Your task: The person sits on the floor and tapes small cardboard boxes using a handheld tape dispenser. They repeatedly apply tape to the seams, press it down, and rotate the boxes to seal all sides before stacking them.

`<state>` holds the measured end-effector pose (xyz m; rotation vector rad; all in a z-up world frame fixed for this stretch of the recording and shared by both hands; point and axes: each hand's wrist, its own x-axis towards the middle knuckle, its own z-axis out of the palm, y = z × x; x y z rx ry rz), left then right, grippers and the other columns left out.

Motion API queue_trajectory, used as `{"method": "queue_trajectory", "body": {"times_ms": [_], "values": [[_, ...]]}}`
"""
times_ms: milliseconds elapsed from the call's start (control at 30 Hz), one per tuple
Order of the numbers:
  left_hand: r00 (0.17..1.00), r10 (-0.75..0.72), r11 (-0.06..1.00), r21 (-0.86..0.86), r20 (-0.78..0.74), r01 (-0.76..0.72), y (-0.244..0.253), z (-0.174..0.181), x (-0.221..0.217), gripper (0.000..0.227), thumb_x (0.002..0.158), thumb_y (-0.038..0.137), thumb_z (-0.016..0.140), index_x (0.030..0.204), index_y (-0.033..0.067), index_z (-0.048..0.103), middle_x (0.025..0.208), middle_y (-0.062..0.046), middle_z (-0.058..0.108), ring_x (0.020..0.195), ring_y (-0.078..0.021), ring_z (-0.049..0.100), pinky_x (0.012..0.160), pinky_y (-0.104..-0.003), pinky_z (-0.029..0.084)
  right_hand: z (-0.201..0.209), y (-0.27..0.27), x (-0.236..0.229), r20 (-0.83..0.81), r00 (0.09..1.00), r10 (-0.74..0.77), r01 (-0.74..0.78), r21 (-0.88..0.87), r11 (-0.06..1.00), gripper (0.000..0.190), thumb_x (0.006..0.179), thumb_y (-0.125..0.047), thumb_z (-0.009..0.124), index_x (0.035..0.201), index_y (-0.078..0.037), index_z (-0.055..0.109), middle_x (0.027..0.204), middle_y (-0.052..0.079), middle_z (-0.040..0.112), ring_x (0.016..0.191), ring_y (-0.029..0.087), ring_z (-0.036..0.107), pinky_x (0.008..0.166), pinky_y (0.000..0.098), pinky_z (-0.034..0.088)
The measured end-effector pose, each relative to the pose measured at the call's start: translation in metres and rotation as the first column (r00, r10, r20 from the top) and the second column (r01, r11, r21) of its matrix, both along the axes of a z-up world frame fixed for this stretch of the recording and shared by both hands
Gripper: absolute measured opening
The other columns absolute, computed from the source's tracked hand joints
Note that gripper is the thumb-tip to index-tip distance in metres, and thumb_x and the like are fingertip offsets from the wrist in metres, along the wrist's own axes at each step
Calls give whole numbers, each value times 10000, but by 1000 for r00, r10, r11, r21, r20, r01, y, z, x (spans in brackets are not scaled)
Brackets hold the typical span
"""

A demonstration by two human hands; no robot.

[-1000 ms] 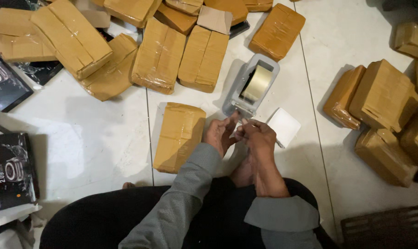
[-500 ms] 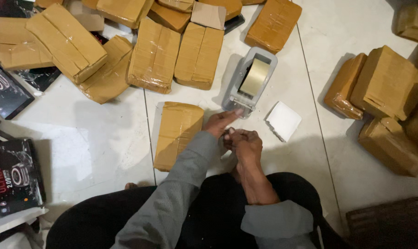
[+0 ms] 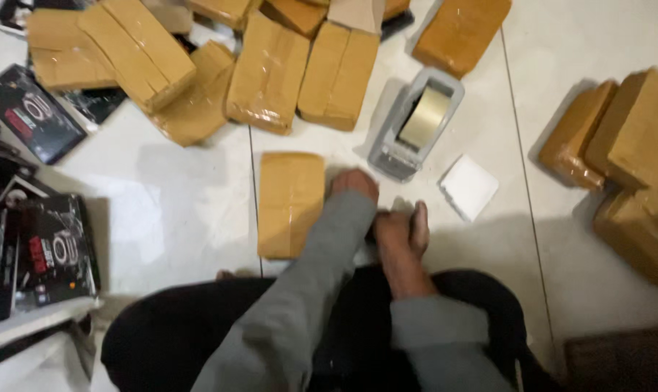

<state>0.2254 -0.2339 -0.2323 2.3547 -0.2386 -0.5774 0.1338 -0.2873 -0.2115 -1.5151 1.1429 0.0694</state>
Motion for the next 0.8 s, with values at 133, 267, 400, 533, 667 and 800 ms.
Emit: {"method": "queue_trajectory", "body": {"times_ms": [133,267,400,533,667,800], "values": [[966,-90,995,-22,241,98,27,24,-14,392,1007,421,750,849,62,759,1047,-158,760,962,-323,713,906,-401,549,44,5,-23,-117,933,339,-359,-323,876,340,892,-228,647,1136,9,635,875,156,774,817,297,744,801,431,552],[769,299,947,-276,565,-165,84,86,-38,158,845,338,789,905,225,882,1524,-70,518,1397,-370,392,1167,-572,205,104,-9,5,-69,714,696,-606,-559,566,355,883,-230,668,1177,-33,640,867,124,790,830,281,749,829,428,519],[651,589,807,-391,479,-443,131,103,-29,150,845,337,800,886,209,867,1627,-66,374,1497,-381,270,1237,-535,171,125,6,61,73,394,916,-785,-492,377,456,857,-157,700,1290,-72,585,866,117,776,811,272,764,743,399,568],[554,805,576,-500,212,-647,144,90,-4,193,892,368,788,951,191,836,1684,-20,328,1517,-340,269,1267,-483,210,128,25,125,40,32,999,-813,-580,49,678,844,-124,712,1469,-79,451,868,135,759,827,305,733,737,410,550],[509,810,587,-422,292,-691,141,77,4,209,902,369,760,969,198,860,1689,-18,297,1509,-348,270,1245,-492,215,121,30,175,-146,-74,986,-859,-494,-138,733,858,-138,703,1510,-82,372,823,151,750,788,316,723,742,422,543],[497,783,608,-293,374,-738,135,80,12,252,954,374,697,1068,206,846,1675,-47,281,1465,-370,272,1219,-515,182,117,35,203,-212,-137,968,-862,-457,-222,734,886,-77,641,1551,-36,334,841,165,754,814,319,733,766,420,564]]}}
